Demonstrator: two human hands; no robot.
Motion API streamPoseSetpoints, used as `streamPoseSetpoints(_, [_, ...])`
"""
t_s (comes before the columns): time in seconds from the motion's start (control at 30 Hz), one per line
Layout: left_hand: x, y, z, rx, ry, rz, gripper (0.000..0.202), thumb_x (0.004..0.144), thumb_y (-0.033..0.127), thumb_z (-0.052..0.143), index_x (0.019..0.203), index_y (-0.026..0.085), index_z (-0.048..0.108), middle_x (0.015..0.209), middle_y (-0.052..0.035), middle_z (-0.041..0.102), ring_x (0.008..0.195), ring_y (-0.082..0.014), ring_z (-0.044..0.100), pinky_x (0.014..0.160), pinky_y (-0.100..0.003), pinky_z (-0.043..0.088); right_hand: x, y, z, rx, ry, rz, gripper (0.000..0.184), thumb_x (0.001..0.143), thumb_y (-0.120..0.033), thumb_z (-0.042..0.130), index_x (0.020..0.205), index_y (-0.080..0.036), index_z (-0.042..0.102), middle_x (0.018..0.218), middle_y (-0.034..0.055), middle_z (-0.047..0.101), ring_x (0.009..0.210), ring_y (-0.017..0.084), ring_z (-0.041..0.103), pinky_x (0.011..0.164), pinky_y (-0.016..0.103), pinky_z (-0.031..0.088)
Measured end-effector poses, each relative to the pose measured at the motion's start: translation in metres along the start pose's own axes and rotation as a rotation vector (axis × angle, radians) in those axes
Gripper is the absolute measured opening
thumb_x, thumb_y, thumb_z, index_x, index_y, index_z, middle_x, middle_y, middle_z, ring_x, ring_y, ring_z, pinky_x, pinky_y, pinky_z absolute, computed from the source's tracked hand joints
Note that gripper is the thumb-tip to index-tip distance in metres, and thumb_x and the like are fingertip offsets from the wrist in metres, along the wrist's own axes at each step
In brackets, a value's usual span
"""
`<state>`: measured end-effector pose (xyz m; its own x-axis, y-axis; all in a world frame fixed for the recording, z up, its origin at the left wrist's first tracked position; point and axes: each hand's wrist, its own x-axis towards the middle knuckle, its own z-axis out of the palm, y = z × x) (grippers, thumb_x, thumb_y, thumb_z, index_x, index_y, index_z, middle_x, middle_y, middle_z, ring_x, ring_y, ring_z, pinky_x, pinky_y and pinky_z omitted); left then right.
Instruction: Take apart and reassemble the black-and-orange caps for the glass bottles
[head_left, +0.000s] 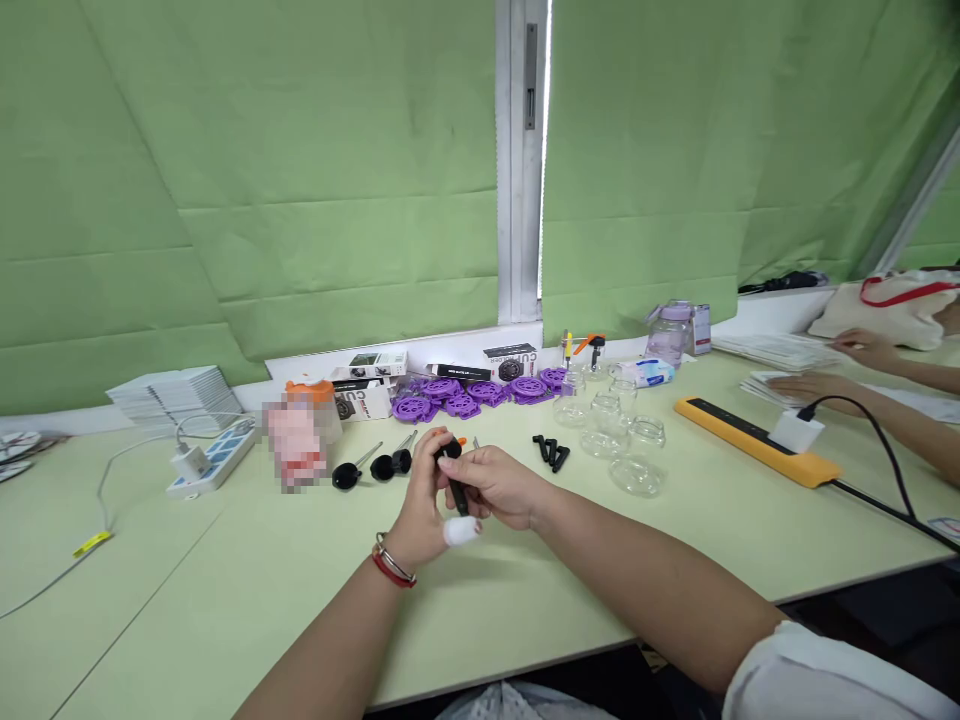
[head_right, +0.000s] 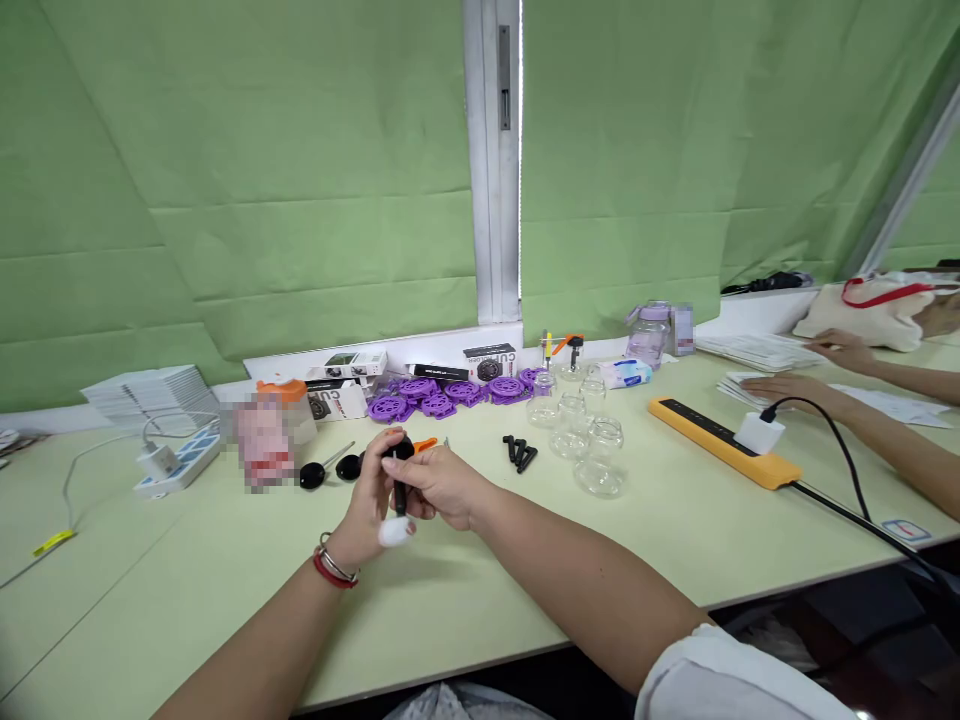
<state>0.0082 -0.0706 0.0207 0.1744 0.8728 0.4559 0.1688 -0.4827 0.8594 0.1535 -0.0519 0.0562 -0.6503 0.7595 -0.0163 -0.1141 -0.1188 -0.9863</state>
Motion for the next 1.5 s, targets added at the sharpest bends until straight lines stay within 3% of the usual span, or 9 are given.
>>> streamPoseSetpoints(0.13, [0.005,-0.006,-0.007,0.457,0.084,0.327,0.107,0.058,0.044,0.076,0.143,0.022,0.015,0.151,-0.0163,0.01,0.14,-0.0355,0.012,0.111,-0.053,0.018,0.01,-0.008,-0.018,-0.428,0.121,-0.135,0.036,0.076,-0.05,0.063,0.072,-0.014,0.063,0.062,0.0019,0.06,0.049,0.009,0.047,0.048,0.022,0.035])
streamPoseSetpoints(0.23, [0.017,-0.018,-0.03,0.692,0.297,0.238,0.082,0.07,0.038,0.067,0.139,0.019,0.025,0.149,-0.0152,0.02,0.137,-0.0309,0.022,0.11,-0.048,0.026,0.027,-0.017,-0.055,-1.05,0.386,-0.179,0.028,0.08,-0.043,0.06,0.083,-0.016,0.066,0.076,0.006,0.065,0.071,0.018,0.058,0.062,0.026,0.039])
streamPoseSetpoints(0.33, [0.026,-0.038,-0.06,0.836,0.506,-0.019,0.049,0.078,0.027,0.053,0.125,0.014,0.044,0.131,-0.0159,0.046,0.125,-0.0287,0.041,0.105,-0.044,0.035,0.047,-0.017,-0.095,-1.416,0.54,0.014,0.025,0.086,-0.038,0.054,0.096,-0.018,0.065,0.092,0.0103,0.067,0.087,0.024,0.061,0.07,0.029,0.04])
streamPoseSetpoints(0.43, [0.03,-0.055,-0.079,0.946,0.462,-0.217,0.045,0.073,0.016,0.049,0.118,0.01,0.051,0.119,-0.0171,0.055,0.119,-0.0301,0.048,0.102,-0.043,0.038,0.063,-0.004,-0.126,-1.504,0.58,0.246,0.025,0.088,-0.035,0.051,0.097,-0.016,0.065,0.098,0.0129,0.068,0.091,0.025,0.062,0.07,0.029,0.041])
streamPoseSetpoints(0.6, [0.029,-0.063,-0.075,1.097,0.235,-0.244,0.054,0.069,0.012,0.048,0.123,0.014,0.051,0.126,-0.0157,0.056,0.124,-0.0312,0.045,0.108,-0.057,0.023,0.076,0.019,-0.144,-1.536,0.557,0.302,0.021,0.085,-0.031,0.057,0.094,-0.014,0.067,0.1,0.0149,0.068,0.097,0.026,0.062,0.073,0.029,0.042])
streamPoseSetpoints(0.8, [0.028,-0.065,-0.064,1.215,0.06,-0.246,0.063,0.065,0.006,0.047,0.126,0.021,0.05,0.13,-0.0132,0.055,0.131,-0.0323,0.036,0.104,-0.068,0.009,0.081,0.029,-0.146,-1.569,0.494,0.319,0.024,0.084,-0.033,0.059,0.095,-0.014,0.067,0.099,0.015,0.068,0.096,0.025,0.063,0.073,0.029,0.042])
streamPoseSetpoints(1.17, [0.029,-0.062,-0.058,1.219,0.083,-0.246,0.056,0.073,0.021,0.053,0.129,0.02,0.046,0.13,-0.0154,0.054,0.13,-0.0341,0.037,0.103,-0.07,0.004,0.077,0.028,-0.142,-1.581,0.497,0.238,0.029,0.081,-0.036,0.063,0.099,-0.014,0.065,0.103,0.014,0.066,0.098,0.025,0.06,0.073,0.029,0.04])
streamPoseSetpoints(1.33, [0.029,-0.064,-0.054,1.24,0.013,-0.216,0.051,0.077,0.022,0.05,0.129,0.023,0.048,0.132,-0.0121,0.054,0.132,-0.0348,0.033,0.103,-0.071,0.001,0.069,0.025,-0.102,-1.546,0.538,0.063,0.027,0.087,-0.034,0.054,0.107,-0.017,0.061,0.11,0.0128,0.063,0.105,0.023,0.056,0.078,0.028,0.038])
streamPoseSetpoints(1.5, [0.029,-0.063,-0.053,1.295,0.026,-0.233,0.041,0.078,0.025,0.05,0.118,0.019,0.054,0.113,-0.0147,0.065,0.126,-0.0351,0.041,0.104,-0.068,0.005,0.059,0.04,-0.039,-1.254,0.365,0.096,0.035,0.08,-0.052,0.055,0.075,-0.019,0.063,0.078,0.0085,0.066,0.074,0.021,0.061,0.064,0.03,0.041])
